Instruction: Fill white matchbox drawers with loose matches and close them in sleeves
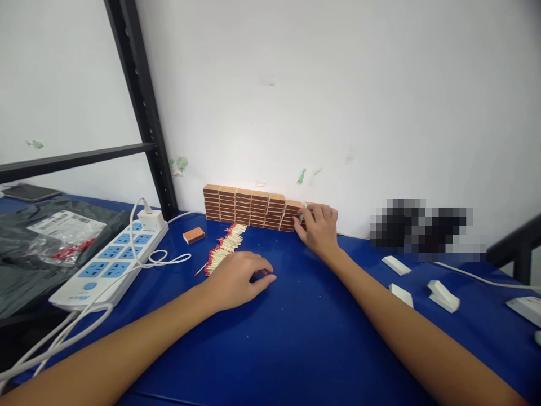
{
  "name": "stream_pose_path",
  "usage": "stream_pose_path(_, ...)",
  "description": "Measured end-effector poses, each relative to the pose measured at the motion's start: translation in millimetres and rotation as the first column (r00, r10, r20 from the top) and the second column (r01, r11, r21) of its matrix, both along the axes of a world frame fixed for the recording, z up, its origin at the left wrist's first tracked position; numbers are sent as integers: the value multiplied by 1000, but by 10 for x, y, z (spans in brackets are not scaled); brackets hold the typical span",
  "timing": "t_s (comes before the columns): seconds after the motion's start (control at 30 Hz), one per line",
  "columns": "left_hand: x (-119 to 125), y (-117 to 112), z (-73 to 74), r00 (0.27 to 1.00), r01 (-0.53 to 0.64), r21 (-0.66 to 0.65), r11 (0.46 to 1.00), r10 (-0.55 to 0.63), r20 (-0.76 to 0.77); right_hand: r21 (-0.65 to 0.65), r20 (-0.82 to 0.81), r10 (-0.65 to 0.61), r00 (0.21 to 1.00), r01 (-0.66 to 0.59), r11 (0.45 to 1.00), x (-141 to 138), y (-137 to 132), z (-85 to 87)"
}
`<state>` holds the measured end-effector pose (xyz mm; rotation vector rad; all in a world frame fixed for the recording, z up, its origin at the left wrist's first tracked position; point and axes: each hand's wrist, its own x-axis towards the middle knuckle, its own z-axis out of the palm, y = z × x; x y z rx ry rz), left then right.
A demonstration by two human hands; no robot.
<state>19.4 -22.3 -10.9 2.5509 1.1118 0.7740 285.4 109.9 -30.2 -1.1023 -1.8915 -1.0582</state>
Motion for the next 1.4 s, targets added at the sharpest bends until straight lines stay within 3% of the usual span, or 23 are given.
stream_pose_path(0.23,4,2,9,1000,2,10,1000,-3,3,-173,116,46,992,-25,985,-87,-61,-25)
stream_pose_path(0.73,-3,12,-4,1000,3,10,1000,-3,-8,-248,48,-64,997,74,966,-235,-80,1)
stream_pose_path(1.4,-10,3,8,1000,9,30,1000,-9,1,-267,5,-112,994,110,957,-204,-29,-5)
